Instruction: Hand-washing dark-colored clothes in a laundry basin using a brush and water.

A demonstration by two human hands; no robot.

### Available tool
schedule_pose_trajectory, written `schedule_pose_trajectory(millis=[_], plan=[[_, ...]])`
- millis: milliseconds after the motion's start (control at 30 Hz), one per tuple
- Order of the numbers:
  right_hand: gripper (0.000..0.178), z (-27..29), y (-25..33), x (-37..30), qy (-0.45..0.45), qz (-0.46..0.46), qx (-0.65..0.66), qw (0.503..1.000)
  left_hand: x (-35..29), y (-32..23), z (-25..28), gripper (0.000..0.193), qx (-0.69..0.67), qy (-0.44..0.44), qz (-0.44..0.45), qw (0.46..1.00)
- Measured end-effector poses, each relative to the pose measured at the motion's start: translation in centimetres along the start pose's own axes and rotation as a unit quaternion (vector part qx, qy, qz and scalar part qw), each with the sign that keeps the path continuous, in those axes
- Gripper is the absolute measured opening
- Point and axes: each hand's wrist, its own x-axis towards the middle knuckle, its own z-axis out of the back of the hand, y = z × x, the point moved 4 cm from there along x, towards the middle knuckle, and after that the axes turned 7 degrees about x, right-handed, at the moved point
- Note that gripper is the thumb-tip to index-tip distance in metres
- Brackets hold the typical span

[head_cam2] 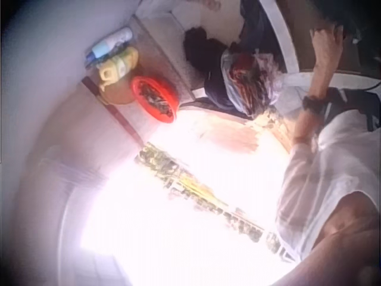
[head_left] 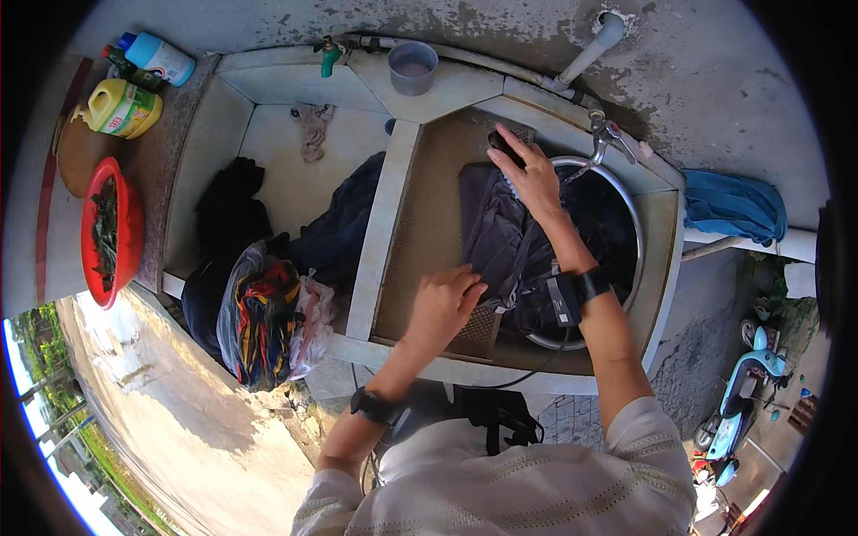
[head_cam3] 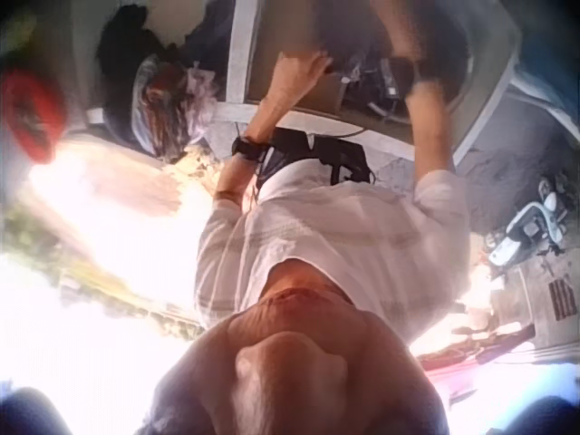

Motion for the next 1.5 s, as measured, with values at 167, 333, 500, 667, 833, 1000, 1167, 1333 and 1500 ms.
schedule_pose_trajectory(millis=[167,333,500,667,833,1000,1167,1333,1500], plan=[[0.046,6.3,-4.0,-8.5,-0.068,-0.043,0.056,0.995,13.3,-1.1,10.5,0.025,0.122,-0.225,-0.088,0.963],[0.047,9.1,-7.9,-13.6,-0.115,-0.124,0.153,0.974,23.7,2.6,13.2,0.033,0.28,-0.204,-0.039,0.937],[0.048,10.9,-10.5,-16.0,-0.115,-0.175,0.158,0.965,28.8,8.9,12.8,0.031,0.371,-0.095,-0.031,0.923],[0.049,11.9,-13.6,-13.6,-0.131,-0.137,0.123,0.974,28.0,8.6,15.1,0.04,0.318,-0.137,-0.113,0.931],[0.054,12.5,-19.0,-9.8,-0.08,-0.201,-0.092,0.972,22.8,2.3,13.5,0.048,0.249,-0.276,-0.136,0.918],[0.058,8.8,-23.2,-8.4,-0.005,-0.236,-0.21,0.949,8.4,-2.0,-0.1,0.046,0.095,-0.016,-0.078,0.992],[0.05,7.4,-10.6,-10.7,-0.021,-0.12,-0.048,0.991,-1.7,-4.3,-2.3,0.059,0.203,0.081,-0.079,0.973],[0.051,-1.1,3.3,-19.6,0.193,0.183,0.011,0.964,-6.1,-3.7,-2.3,0.057,0.165,0.164,-0.065,0.97],[0.044,-1.0,-1.4,-2.4,-0.027,0.106,-0.216,0.97,-5.5,-4.8,-1.4,0.058,0.114,0.07,-0.068,0.989]])
